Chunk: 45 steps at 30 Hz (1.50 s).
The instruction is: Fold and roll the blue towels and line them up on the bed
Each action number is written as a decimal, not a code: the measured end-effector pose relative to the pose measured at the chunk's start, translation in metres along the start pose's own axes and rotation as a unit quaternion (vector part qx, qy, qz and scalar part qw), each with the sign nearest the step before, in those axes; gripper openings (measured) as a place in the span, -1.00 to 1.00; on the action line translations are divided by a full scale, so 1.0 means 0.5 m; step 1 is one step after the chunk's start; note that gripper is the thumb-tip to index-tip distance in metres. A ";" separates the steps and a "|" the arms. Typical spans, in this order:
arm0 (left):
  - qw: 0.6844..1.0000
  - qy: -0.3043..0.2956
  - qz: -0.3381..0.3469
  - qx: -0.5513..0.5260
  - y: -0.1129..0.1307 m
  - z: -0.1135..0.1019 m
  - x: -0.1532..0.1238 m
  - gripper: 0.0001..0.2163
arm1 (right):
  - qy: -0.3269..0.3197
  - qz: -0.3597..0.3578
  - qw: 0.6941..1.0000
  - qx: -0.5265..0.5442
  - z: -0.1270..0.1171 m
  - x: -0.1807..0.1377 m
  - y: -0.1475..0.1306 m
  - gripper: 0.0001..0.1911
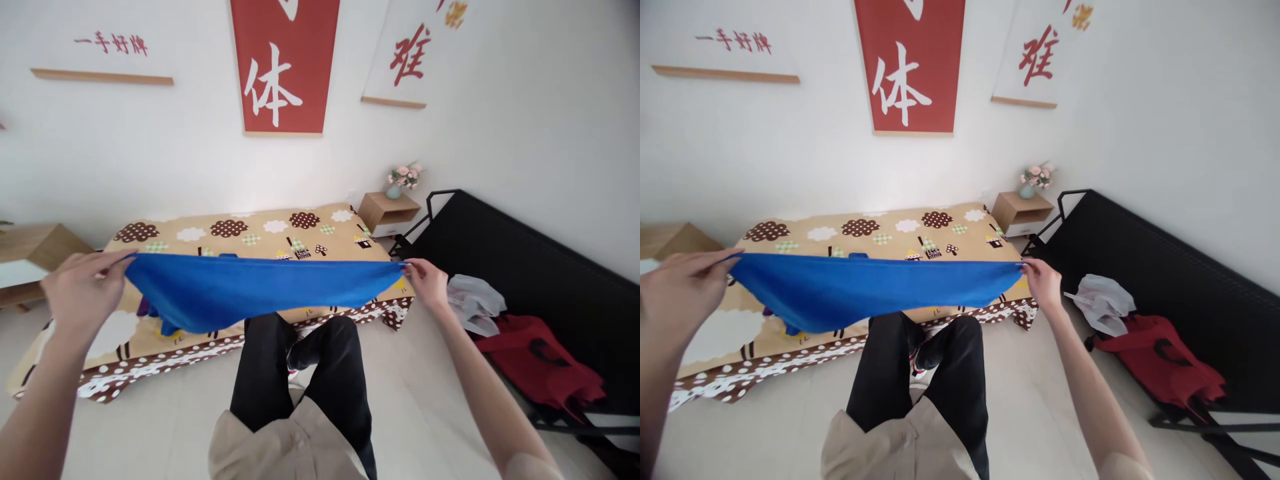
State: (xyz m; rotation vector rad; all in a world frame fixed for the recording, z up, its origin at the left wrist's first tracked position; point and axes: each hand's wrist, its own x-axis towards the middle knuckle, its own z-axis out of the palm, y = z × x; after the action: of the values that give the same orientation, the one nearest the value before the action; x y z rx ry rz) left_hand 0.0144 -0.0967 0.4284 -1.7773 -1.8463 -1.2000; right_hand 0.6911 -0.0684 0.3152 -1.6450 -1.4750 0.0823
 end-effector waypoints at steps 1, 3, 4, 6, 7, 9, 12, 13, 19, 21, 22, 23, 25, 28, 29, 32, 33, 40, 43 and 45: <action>1.000 0.010 0.004 -0.019 0.009 0.023 0.018 -0.73 | 0.009 0.005 1.000 -0.016 -0.019 0.019 0.000 -0.69; 0.998 0.009 0.023 -0.054 0.027 0.061 0.046 -0.76 | 0.017 0.020 0.998 -0.051 -0.049 0.042 0.003 -0.72; 0.997 -0.009 0.033 -0.066 0.034 0.077 0.056 -0.76 | 0.020 0.030 0.997 -0.068 -0.061 0.048 0.007 -0.75; 0.994 -0.061 0.025 -0.089 0.041 0.107 0.066 -0.75 | 0.019 0.053 0.994 -0.094 -0.079 0.052 0.020 -0.79; 0.989 -0.097 0.006 -0.108 0.041 0.123 0.067 -0.74 | 0.014 0.064 0.993 -0.101 -0.087 0.051 0.029 -0.81; 0.970 -0.175 -0.062 -0.160 0.033 0.157 0.062 -0.73 | 0.003 0.077 0.991 -0.112 -0.099 0.046 0.052 -0.85; 0.922 -0.261 -0.168 -0.234 0.010 0.213 0.046 -0.68 | -0.015 0.094 0.986 -0.134 -0.111 0.038 0.091 -0.89; 0.905 -0.280 -0.193 -0.255 0.003 0.231 0.040 -0.65 | -0.027 0.101 0.984 -0.144 -0.113 0.038 0.103 -0.89; 0.844 -0.325 -0.281 -0.321 -0.008 0.341 0.015 -0.32 | -0.136 0.135 0.959 -0.207 -0.098 0.069 0.150 -0.84; 0.840 -0.337 -0.281 -0.319 -0.010 0.378 0.011 -0.31 | -0.164 0.149 0.950 -0.221 -0.078 0.091 0.161 -0.82; 0.839 -0.342 -0.281 -0.316 -0.011 0.396 0.010 -0.33 | -0.176 0.156 0.946 -0.223 -0.065 0.103 0.166 -0.82; 0.839 -0.342 -0.283 -0.314 -0.013 0.415 0.009 -0.38 | -0.186 0.161 0.943 -0.225 -0.050 0.118 0.172 -0.82; 0.838 -0.333 -0.296 -0.314 -0.014 0.454 0.009 -0.51 | -0.203 0.166 0.937 -0.230 -0.011 0.152 0.185 -0.81; 0.837 -0.300 -0.334 -0.311 -0.010 0.518 0.018 -0.74 | -0.227 0.159 0.929 -0.246 0.062 0.219 0.204 -0.77; 0.837 -0.289 -0.345 -0.311 -0.007 0.541 0.023 -0.80 | -0.233 0.158 0.925 -0.255 0.089 0.244 0.209 -0.76; 0.844 -0.258 -0.347 -0.316 -0.005 0.607 0.049 -0.92 | -0.232 0.145 0.919 -0.283 0.162 0.322 0.218 -0.81; 0.854 -0.244 -0.332 -0.317 -0.008 0.627 0.059 -0.93 | -0.216 0.138 0.922 -0.290 0.182 0.345 0.220 -0.85; 0.959 -0.124 -0.133 -0.217 -0.057 0.703 0.067 -0.83 | -0.054 0.052 0.964 -0.254 0.256 0.392 0.256 -0.71; 0.972 -0.124 -0.101 -0.171 -0.075 0.714 0.012 -0.80 | -0.077 0.020 0.969 -0.235 0.280 0.356 0.309 -0.71; 0.970 -0.152 -0.091 -0.165 -0.088 0.727 -0.039 -0.80 | -0.101 0.025 0.968 -0.229 0.303 0.320 0.359 -0.73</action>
State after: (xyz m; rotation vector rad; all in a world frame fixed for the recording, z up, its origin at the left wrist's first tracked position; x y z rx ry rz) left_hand 0.0934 0.1620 0.1806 -2.1084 -2.1183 -1.4398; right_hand 0.7862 0.1682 0.1892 -2.0959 -1.6963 -0.0718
